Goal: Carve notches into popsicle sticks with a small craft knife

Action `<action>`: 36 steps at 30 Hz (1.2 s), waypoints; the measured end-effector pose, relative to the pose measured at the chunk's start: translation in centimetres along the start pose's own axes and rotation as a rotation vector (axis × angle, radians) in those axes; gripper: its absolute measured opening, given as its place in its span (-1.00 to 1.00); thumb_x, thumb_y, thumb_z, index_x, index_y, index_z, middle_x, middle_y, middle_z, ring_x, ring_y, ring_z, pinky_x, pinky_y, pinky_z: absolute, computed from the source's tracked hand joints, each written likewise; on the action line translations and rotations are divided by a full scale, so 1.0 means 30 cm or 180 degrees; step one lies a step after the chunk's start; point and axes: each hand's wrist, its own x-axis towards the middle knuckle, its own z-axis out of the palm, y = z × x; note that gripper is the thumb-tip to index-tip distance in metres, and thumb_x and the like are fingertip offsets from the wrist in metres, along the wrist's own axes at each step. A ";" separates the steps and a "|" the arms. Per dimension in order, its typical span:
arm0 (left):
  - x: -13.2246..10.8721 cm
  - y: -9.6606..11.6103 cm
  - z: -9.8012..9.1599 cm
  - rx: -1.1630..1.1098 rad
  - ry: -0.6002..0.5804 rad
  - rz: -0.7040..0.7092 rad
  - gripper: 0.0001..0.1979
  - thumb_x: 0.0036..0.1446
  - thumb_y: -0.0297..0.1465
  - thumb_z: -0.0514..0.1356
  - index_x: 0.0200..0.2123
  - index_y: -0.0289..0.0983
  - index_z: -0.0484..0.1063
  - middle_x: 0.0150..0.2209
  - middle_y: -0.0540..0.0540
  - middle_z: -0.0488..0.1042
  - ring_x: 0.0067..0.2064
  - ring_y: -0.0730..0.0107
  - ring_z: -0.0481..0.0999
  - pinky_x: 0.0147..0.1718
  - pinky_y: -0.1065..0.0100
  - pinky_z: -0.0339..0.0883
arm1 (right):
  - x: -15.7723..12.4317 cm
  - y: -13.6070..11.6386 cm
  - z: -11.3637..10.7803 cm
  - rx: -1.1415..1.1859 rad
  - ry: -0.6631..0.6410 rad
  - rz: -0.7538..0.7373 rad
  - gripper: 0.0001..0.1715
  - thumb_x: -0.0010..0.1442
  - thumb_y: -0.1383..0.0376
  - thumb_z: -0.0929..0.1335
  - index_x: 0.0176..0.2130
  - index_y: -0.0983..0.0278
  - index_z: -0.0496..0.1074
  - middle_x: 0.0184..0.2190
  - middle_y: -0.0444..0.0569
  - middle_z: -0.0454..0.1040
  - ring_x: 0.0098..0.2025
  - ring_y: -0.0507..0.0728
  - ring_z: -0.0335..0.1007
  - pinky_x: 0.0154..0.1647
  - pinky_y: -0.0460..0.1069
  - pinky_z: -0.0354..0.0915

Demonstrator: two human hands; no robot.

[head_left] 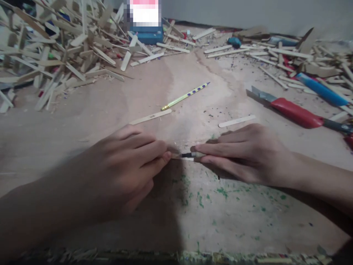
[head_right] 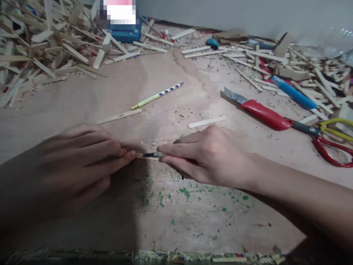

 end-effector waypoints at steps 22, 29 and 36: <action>0.016 0.035 -0.008 0.0287 -0.0187 0.0129 -0.47 0.78 -0.55 0.09 -0.31 -0.18 0.64 -0.06 -0.13 0.71 -0.02 0.03 0.61 0.08 -0.07 0.47 | -0.005 -0.027 0.022 -0.0681 0.0009 0.0014 -0.74 0.87 0.21 0.48 0.33 0.25 0.77 -0.35 -0.10 0.73 -0.47 0.12 0.57 -0.40 0.14 0.36; 0.013 0.047 -0.011 0.0249 -0.0203 0.0059 -0.65 0.82 -0.55 0.09 0.06 -0.31 0.71 -0.07 -0.08 0.71 -0.03 0.04 0.64 0.09 -0.07 0.50 | -0.002 -0.025 0.032 -0.0666 0.0070 0.0014 -0.72 0.87 0.22 0.48 0.30 0.31 0.79 -0.35 -0.09 0.74 -0.50 0.09 0.52 -0.45 0.14 0.29; 0.001 0.032 -0.002 0.0156 -0.0036 -0.0174 -0.64 0.84 -0.47 0.07 0.10 -0.23 0.70 0.01 -0.10 0.83 0.00 0.02 0.76 0.13 -0.09 0.57 | -0.004 -0.020 0.035 -0.0451 0.0127 0.0037 -0.80 0.84 0.24 0.51 0.23 0.25 0.79 -0.33 -0.07 0.77 -0.49 0.09 0.57 -0.44 0.10 0.34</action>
